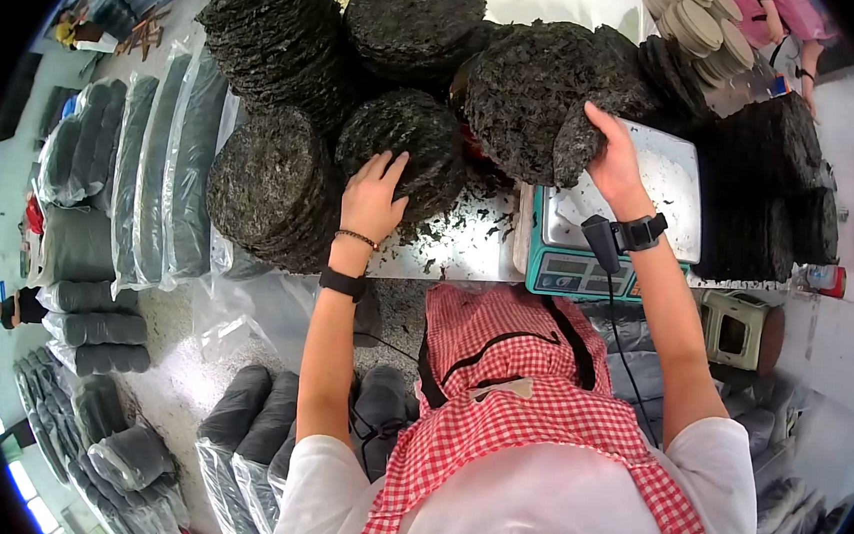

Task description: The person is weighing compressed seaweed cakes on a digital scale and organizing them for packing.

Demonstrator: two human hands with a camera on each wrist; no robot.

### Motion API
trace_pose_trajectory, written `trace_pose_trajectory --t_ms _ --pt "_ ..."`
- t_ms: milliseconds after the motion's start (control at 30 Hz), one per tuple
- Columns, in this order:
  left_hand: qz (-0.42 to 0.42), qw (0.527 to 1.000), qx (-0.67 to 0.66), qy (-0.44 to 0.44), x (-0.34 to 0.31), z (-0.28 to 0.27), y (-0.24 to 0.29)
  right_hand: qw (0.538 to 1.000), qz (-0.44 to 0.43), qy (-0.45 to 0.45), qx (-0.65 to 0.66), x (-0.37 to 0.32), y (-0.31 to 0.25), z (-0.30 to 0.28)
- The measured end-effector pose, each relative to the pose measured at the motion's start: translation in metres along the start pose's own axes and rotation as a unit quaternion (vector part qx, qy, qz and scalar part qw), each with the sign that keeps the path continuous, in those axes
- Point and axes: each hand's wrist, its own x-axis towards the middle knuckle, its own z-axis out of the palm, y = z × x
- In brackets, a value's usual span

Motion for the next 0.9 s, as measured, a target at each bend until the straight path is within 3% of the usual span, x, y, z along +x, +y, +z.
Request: trace_pose_trajectory --t_ms 67,133,167,200,233,267,300,400,433,467,500,533,567,600,667,700,733,767,867,900 --pt "-0.006 1.000 0.009 0.024 -0.007 -0.016 0.011 0.996 -0.037 0.038 -0.073 -0.008 0.000 0.002" --pt "-0.063 0.965 -0.096 0.235 -0.013 -0.036 0.030 0.996 -0.075 0.003 -0.051 -0.005 -0.002 -0.013" --pt "-0.121 0.920 -0.239 0.287 -0.016 -0.040 0.034 0.996 -0.075 0.014 -0.039 -0.010 -0.008 -0.013" --pt "-0.206 0.834 -0.402 0.318 -0.024 -0.041 0.039 0.997 -0.072 0.023 -0.027 -0.016 -0.013 -0.013" --pt "-0.257 0.708 -0.566 0.335 -0.029 -0.045 0.044 0.997 -0.075 0.013 -0.019 -0.017 -0.013 -0.018" --pt "-0.291 0.548 -0.707 0.339 -0.030 -0.050 0.051 0.997 -0.078 0.004 -0.013 -0.017 -0.014 -0.023" --pt "-0.237 0.463 -0.783 0.341 -0.028 -0.055 0.059 0.998 -0.064 0.000 -0.015 -0.018 -0.015 -0.027" --pt "-0.237 0.453 -0.810 0.288 -0.034 -0.054 0.076 0.994 -0.110 0.020 -0.013 -0.036 -0.022 -0.004" --pt "-0.248 0.475 -0.798 0.276 -0.036 -0.051 0.080 0.980 -0.183 -0.013 -0.075 -0.040 -0.020 0.006" --pt "-0.247 0.476 -0.799 0.273 -0.038 -0.046 0.085 0.932 -0.290 -0.029 -0.215 -0.050 -0.020 0.025" --pt "-0.228 0.473 -0.812 0.253 -0.038 -0.040 0.091 0.902 -0.268 -0.030 -0.337 -0.059 -0.015 0.036" --pt "-0.209 0.471 -0.825 0.231 -0.037 -0.035 0.100 0.709 -0.510 -0.128 -0.470 -0.058 -0.015 0.050" --pt "-0.175 0.399 -0.877 0.203 -0.035 -0.036 0.112 0.593 -0.557 -0.227 -0.535 -0.064 -0.016 0.058" --pt "-0.175 0.401 -0.877 0.199 -0.038 -0.034 0.118 0.477 -0.585 -0.285 -0.591 -0.070 -0.007 0.068" --pt "-0.111 0.339 -0.910 0.209 -0.047 -0.026 0.123 0.432 -0.556 -0.350 -0.617 -0.079 0.015 0.066" --pt "-0.176 0.435 -0.857 0.215 -0.052 -0.022 0.121 0.481 -0.518 -0.387 -0.592 -0.085 0.018 0.061" --pt "-0.203 0.442 -0.853 0.191 -0.059 -0.010 0.112 0.525 -0.478 -0.421 -0.564 -0.086 0.018 0.057" --pt "-0.190 0.452 -0.852 0.185 -0.060 -0.013 0.115 0.524 -0.478 -0.424 -0.563 -0.083 0.015 0.053" --pt "-0.211 0.436 -0.859 0.165 -0.075 -0.013 0.123 0.626 -0.493 -0.262 -0.545 -0.068 0.008 0.045" --pt "-0.226 0.447 -0.852 0.155 -0.081 -0.009 0.122 0.695 -0.430 -0.230 -0.529 -0.058 0.008 0.043"
